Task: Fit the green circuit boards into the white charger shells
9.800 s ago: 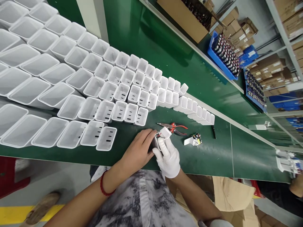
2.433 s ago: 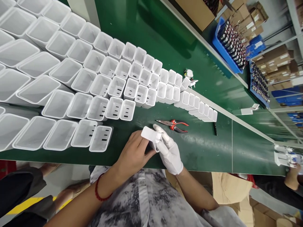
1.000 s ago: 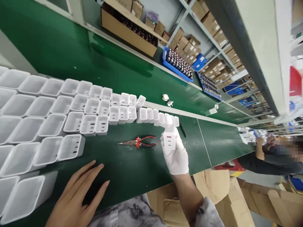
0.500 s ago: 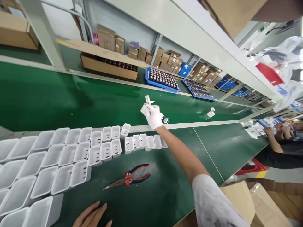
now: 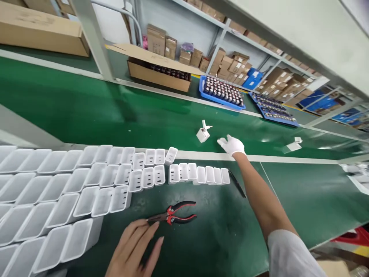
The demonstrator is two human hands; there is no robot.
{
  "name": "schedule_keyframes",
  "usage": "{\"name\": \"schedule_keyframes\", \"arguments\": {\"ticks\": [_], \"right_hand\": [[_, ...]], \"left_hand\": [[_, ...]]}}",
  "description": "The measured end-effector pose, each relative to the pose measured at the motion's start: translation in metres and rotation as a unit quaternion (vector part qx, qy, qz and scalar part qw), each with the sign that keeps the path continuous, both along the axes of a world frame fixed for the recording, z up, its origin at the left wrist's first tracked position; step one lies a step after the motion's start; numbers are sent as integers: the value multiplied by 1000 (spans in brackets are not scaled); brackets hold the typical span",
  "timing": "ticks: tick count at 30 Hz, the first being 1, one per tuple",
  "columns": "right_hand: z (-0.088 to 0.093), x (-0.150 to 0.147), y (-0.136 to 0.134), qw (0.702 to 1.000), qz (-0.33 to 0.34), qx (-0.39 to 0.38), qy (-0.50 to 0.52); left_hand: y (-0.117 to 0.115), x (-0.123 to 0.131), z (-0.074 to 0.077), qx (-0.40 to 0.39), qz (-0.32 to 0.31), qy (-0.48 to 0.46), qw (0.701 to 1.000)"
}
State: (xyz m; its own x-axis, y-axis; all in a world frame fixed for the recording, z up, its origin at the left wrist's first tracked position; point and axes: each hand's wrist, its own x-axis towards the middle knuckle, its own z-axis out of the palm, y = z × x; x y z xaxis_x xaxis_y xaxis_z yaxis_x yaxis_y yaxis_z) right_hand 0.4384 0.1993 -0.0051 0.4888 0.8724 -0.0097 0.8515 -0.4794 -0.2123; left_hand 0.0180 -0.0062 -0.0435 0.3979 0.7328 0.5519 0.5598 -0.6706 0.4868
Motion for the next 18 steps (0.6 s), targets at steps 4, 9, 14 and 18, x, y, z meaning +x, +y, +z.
{"name": "schedule_keyframes", "arguments": {"ticks": [4,9,14,18], "right_hand": [[-23,24,-5,999,-31,-20,3],[-16,39,-18,996,-60,50,51],[20,30,-59,975,-24,161,151],[53,1,-107,930,66,218,289]], "left_hand": [[30,41,25,61,15,99,993],[64,87,26,66,62,199,976],[84,107,21,46,71,203,976],[70,90,50,48,28,198,979]]}}
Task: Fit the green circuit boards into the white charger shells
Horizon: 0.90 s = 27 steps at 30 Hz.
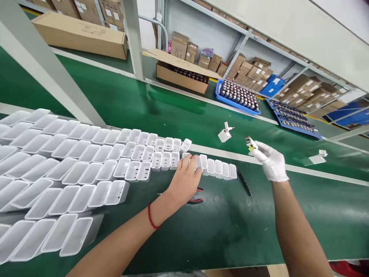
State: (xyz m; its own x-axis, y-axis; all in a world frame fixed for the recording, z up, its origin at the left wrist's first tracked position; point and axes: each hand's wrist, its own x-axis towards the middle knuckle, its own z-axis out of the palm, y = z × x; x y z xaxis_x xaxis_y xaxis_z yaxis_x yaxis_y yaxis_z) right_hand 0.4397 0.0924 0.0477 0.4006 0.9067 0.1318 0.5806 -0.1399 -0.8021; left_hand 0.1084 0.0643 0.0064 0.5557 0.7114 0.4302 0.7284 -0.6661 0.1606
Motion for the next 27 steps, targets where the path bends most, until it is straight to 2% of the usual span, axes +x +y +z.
{"name": "schedule_keyframes", "arguments": {"ticks": [1,3,5,8,11,13,16,19,22,25,27], "right_hand": [[6,-9,-13,998,33,23,49],[15,-31,-37,985,94,48,134],[16,-55,-60,976,137,39,164],[8,-97,-86,970,193,-11,147],[-7,-138,-101,951,271,-69,134],[-15,-160,-104,935,327,-74,121],[-23,-185,-104,912,392,-62,103],[-28,-200,-107,898,405,-103,137],[-35,-208,-114,899,389,-121,163],[-37,-213,-119,907,398,-71,118],[-34,-216,-119,907,415,-22,62]], "left_hand": [[-9,-12,10,-9,-24,-2,1000],[-31,-45,28,-75,-104,-23,992],[-56,-85,35,-152,-140,-37,978],[-87,-140,22,-240,-131,-23,962],[-106,-175,1,-283,-100,6,954],[-114,-183,-7,-289,-85,-10,953],[-125,-179,-11,-289,-34,-87,953],[-131,-166,-19,-292,17,-141,946],[-123,-159,-30,-317,-15,-169,933],[-108,-167,-30,-339,-78,-194,917],[-105,-173,-26,-347,-81,-201,912]]}}
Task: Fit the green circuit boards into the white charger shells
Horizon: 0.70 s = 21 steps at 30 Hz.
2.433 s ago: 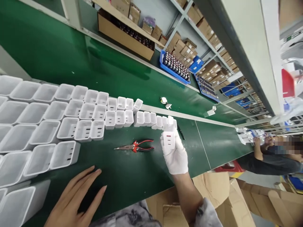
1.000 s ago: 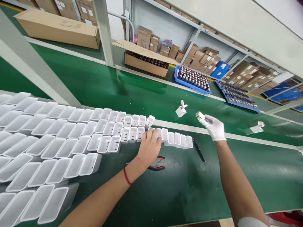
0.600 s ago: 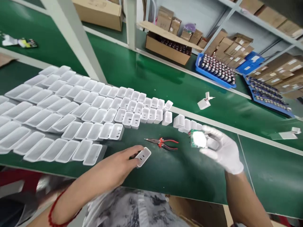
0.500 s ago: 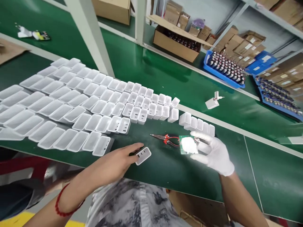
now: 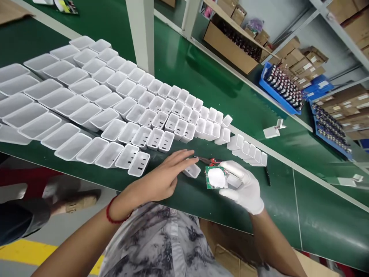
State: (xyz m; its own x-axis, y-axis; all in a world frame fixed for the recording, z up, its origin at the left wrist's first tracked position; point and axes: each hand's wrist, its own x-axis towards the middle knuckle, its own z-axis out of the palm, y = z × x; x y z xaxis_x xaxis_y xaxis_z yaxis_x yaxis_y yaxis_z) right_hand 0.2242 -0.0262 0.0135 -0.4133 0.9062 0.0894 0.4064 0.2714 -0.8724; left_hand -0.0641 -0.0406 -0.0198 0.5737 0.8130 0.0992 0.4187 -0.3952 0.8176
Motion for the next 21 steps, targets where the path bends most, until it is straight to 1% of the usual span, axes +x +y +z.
{"name": "schedule_keyframes", "arguments": {"ticks": [1,3,4,5,6,8,9,10,12,14,17,19,21], "right_hand": [[2,-1,1,999,10,35,-16],[6,-4,5,994,35,92,-46],[7,-6,7,991,45,113,-58],[8,-7,9,988,53,127,-67],[9,-9,12,986,56,138,-76],[10,-12,16,981,57,159,-98],[11,-14,18,977,59,170,-112],[12,-16,20,973,64,182,-125],[15,-19,22,965,83,205,-142],[18,-24,23,959,112,216,-147],[20,-34,23,947,161,229,-158],[19,-43,24,935,181,244,-182],[18,-53,26,925,199,247,-211]], "left_hand": [[-1,0,1,-6,15,-1,1000],[-8,9,-1,-16,84,1,996],[-11,17,-5,-15,137,6,990],[-14,28,-10,-5,201,17,979],[-16,39,-16,14,249,35,968],[-14,58,-27,54,306,67,948],[-12,63,-31,65,317,72,943],[-10,65,-33,66,321,66,943],[-8,57,-34,38,303,28,952],[-11,40,-31,-14,260,-16,965],[-22,17,-27,-76,199,-36,976],[-27,10,-28,-95,183,-44,977],[-30,9,-30,-92,181,-52,978]]}}
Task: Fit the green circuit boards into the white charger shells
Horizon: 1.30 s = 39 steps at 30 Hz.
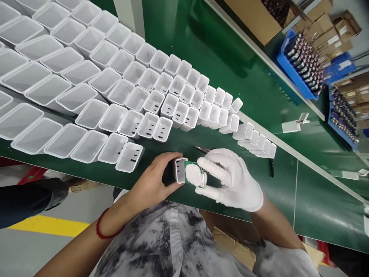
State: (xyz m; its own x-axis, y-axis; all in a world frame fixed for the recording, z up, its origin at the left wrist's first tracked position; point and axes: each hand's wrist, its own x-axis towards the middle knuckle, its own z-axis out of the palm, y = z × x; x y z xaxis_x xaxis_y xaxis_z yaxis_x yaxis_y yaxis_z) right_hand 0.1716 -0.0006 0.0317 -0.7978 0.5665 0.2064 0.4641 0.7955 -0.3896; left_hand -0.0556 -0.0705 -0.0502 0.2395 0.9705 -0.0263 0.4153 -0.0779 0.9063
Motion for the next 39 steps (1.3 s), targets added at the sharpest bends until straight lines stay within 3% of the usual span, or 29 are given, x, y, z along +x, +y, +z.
{"name": "schedule_keyframes", "arguments": {"ticks": [12,19,39], "right_hand": [[16,-37,7,991,34,-4,-131],[21,-48,4,980,5,5,-197],[25,-69,1,957,6,17,-291]], "left_hand": [[2,0,-13,88,-23,11,996],[3,-1,-13,83,-32,12,996],[4,-1,-14,96,-26,5,995]]}}
